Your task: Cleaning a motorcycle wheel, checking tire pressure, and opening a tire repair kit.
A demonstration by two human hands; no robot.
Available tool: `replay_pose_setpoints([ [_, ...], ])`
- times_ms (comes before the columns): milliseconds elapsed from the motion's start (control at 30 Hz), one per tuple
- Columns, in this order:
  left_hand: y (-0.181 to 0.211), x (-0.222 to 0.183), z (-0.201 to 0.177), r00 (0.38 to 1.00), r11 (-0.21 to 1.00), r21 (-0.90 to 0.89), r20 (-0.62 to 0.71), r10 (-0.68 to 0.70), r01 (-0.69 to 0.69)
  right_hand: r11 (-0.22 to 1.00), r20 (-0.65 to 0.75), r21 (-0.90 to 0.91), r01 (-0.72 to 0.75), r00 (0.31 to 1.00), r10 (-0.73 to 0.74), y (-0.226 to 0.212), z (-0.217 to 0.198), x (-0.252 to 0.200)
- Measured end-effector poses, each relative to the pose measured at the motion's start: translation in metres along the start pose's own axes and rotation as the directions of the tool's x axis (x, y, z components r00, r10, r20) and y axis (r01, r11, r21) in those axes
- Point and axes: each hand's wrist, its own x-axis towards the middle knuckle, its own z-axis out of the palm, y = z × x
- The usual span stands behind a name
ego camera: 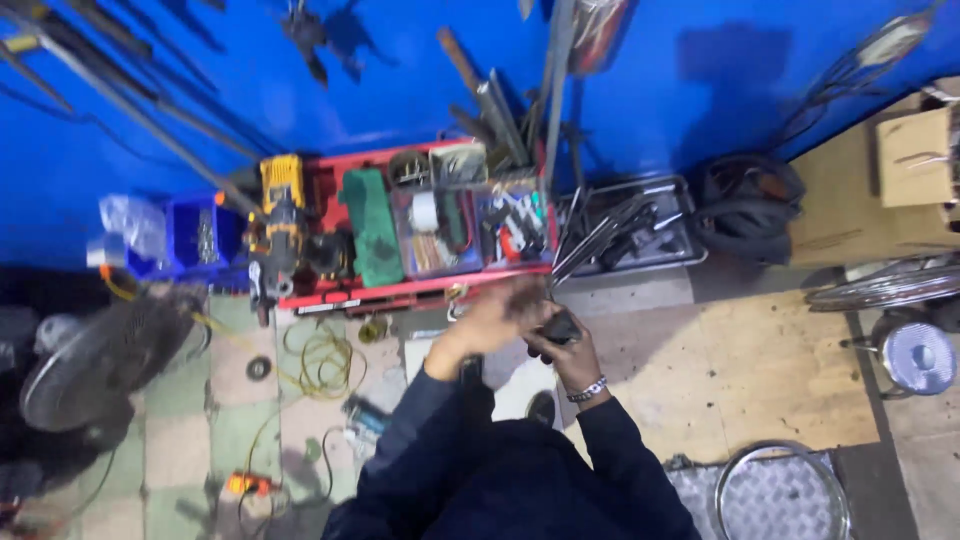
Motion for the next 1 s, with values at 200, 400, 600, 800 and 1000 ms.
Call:
replay_pose_setpoints([
  [200, 0.003, 0.22, -0.091, 0.781, 0.912, -0.142, -0.577, 0.24, -0.385, 0.611, -0.019, 0.783, -0.115, 0.978, 0.208, -0.065, 0.0, 0.032],
  [400, 0.054, 0.318, -0.14, 0.788, 0.848, -0.283, -0.574, 0.224, -0.448, 0.495, -0.003, 0.865, -0.077, 0.987, 0.159, -0.11, 0.006, 0.043],
  [600, 0.072, 0.272, -0.132, 0.573, 0.588, -0.181, -0.563, 0.595, -0.788, 0.493, 0.003, 0.867, -0.069, 0.991, 0.134, -0.101, 0.006, 0.049],
  [800, -0.013, 0.123, -0.05, 0.539, 0.581, 0.239, -0.221, 0.813, -0.778, 0.416, 0.156, 0.867, -0.274, 0.943, 0.295, -0.035, -0.011, 0.025],
  [1000, -0.192, -0.007, 0.05, 0.915, 0.713, 0.573, 0.26, 0.309, -0.404, 0.723, 0.223, 0.351, -0.595, 0.803, 0.553, 0.081, -0.014, -0.061],
])
